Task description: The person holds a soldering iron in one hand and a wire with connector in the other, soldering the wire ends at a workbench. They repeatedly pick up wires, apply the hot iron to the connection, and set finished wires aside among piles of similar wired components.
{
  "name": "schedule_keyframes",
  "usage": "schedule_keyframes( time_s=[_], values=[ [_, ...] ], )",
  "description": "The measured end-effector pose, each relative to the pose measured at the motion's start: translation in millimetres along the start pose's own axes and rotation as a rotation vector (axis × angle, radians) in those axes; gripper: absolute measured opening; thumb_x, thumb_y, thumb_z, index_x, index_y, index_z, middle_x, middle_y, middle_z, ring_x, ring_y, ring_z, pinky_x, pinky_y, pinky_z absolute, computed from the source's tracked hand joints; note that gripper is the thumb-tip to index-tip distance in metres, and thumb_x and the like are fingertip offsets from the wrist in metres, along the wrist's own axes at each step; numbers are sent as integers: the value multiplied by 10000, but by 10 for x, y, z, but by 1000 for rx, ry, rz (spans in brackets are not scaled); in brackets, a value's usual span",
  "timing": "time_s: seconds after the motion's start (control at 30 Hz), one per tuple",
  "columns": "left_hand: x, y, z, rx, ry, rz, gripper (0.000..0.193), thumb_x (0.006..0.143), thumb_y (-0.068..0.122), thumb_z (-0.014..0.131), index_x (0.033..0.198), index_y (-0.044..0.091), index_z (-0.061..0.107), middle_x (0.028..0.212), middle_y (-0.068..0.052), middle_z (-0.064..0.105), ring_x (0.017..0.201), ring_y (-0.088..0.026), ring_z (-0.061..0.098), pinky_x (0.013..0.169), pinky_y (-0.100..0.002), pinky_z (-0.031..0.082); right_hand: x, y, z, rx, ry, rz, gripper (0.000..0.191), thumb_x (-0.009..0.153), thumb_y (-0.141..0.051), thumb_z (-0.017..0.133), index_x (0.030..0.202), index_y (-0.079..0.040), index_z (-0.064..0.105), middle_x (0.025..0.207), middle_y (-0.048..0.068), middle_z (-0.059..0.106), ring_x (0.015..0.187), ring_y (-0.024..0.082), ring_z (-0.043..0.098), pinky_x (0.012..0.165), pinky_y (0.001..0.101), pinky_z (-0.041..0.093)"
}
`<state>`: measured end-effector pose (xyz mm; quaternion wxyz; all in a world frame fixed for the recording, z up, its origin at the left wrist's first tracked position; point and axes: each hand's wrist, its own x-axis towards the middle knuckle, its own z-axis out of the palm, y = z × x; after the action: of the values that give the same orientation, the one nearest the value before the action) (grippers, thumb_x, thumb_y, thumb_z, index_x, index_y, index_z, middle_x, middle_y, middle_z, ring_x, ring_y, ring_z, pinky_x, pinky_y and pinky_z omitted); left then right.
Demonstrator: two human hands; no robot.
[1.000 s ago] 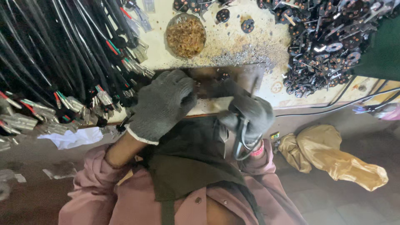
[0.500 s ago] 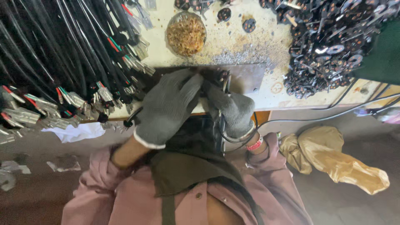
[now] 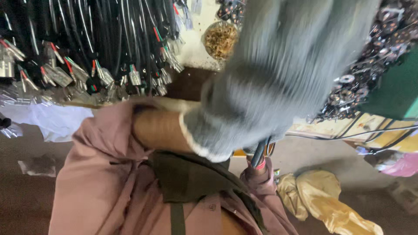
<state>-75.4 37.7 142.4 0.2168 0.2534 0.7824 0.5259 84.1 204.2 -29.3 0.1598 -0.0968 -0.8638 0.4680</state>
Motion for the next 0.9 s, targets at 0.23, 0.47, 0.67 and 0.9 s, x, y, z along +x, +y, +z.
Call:
schedule_keyframes(
  time_s=[0.23, 0.47, 0.67, 0.9],
  values=[
    [-627, -624, 16, 1281, 440, -446, 499, 1075, 313, 646, 1440, 1, 514, 1168, -136, 637, 991, -302, 601, 782, -424, 518, 196, -173, -1, 97, -14, 129, 375, 1092, -392, 538, 896, -72, 549, 692, 70, 605, 589, 189, 600, 590, 304, 452],
    [-887, -1443, -181, 1185, 388, -697, 543, 927, 78, 683, 1428, -10, 496, 1012, -136, 612, 987, -304, 653, 626, -394, 581, 345, -261, -10, 136, -98, 143, 413, 1089, -384, 556, 862, -39, 545, 652, 96, 620, 574, 200, 599, 585, 331, 458],
    [-992, -1213, -300, 1214, 473, -567, 416, 937, 96, 688, 1304, -20, 530, 1063, -160, 635, 944, -285, 678, 630, -340, 580, 323, -220, -36, 126, -149, -5, 348, 1094, -336, 583, 864, -75, 594, 658, 104, 644, 599, 208, 622, 601, 324, 451],
    [-1027, -1013, -694, 1150, 765, -524, 353, 952, 146, 681, 1253, -3, 577, 1039, -150, 663, 926, -280, 696, 678, -346, 571, 187, -137, 2, 224, -8, 39, 246, 1120, -252, 581, 1100, -8, 573, 801, 107, 662, 641, 200, 609, 637, 339, 468]
  ],
)
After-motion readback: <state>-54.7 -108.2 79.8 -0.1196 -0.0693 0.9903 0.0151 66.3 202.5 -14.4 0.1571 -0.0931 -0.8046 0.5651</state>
